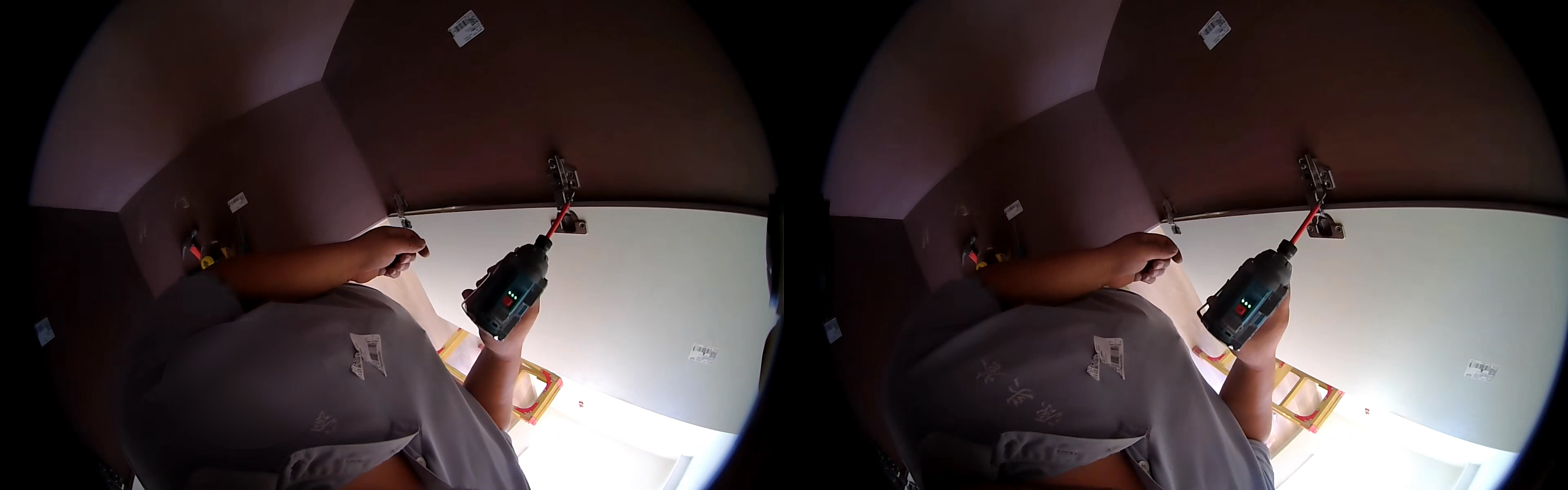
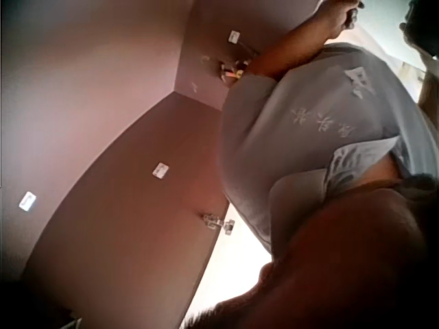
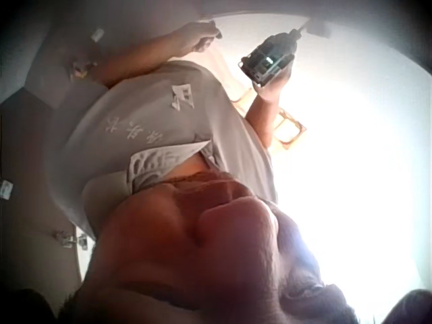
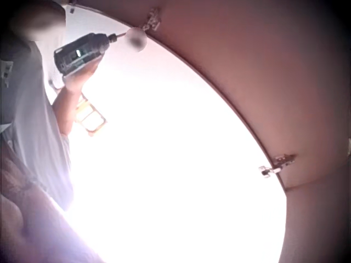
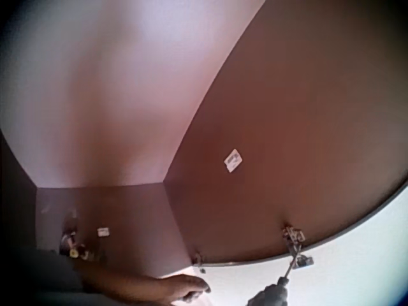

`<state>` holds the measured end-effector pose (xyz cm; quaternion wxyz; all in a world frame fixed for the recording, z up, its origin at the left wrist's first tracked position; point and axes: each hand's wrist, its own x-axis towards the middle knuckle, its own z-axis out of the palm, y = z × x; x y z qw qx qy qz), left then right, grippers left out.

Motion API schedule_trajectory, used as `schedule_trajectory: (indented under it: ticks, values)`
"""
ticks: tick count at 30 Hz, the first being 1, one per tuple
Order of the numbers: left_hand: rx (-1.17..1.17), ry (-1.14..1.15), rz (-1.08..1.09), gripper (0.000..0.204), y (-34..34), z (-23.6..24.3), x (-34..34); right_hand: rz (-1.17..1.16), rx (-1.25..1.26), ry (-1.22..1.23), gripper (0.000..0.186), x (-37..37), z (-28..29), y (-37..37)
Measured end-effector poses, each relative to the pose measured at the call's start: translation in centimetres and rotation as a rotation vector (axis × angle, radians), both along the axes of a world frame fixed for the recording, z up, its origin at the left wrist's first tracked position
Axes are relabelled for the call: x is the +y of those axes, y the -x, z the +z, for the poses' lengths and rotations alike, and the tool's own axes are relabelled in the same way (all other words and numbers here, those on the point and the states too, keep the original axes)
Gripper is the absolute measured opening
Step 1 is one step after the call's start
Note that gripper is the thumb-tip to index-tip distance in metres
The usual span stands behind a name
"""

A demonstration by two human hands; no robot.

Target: The person uses a power drill to drive screws into hinges on cabinet doors and the cabinet frame, then carries a ladder and uses a measuring tape to measure a wooden surface.

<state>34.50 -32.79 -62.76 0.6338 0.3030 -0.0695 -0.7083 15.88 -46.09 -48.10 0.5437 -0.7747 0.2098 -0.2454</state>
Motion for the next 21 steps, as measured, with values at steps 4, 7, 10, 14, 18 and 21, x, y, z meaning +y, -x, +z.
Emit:
schedule_trajectory:
  ticks: [4, 7, 10, 14, 18, 21]
  values:
    - [-0.060, -0.015, -0.027, 0.024, 0.3, 0.3, 0.0, -0.027, -0.010, 0.165, 0.060, -0.7, -0.5, -0.3]
    - [-0.068, -0.019, -0.029, 0.023, 0.2, 0.1, 0.3, -0.076, 0.018, 0.039, 0.068, -0.7, -0.7, -1.0]
    - [-0.087, -0.003, -0.038, 0.024, 0.1, -0.1, 0.4, -0.057, 0.033, 0.045, 0.069, -0.3, -0.3, -1.3]
    - [-0.208, 0.065, -0.044, 0.029, -0.3, 0.7, 0.1, -0.042, 0.083, 0.106, 0.070, 0.1, 0.2, -1.6]
    - [-0.523, 0.321, 0.106, 0.032, -0.7, 4.3, -0.4, -0.092, 0.000, 0.158, 0.053, 0.3, -0.1, -2.3]
    - [-0.847, 0.541, 0.090, 0.052, -3.0, 8.6, 0.4, -0.081, 0.059, 0.198, 0.053, 0.9, 1.1, -3.0]
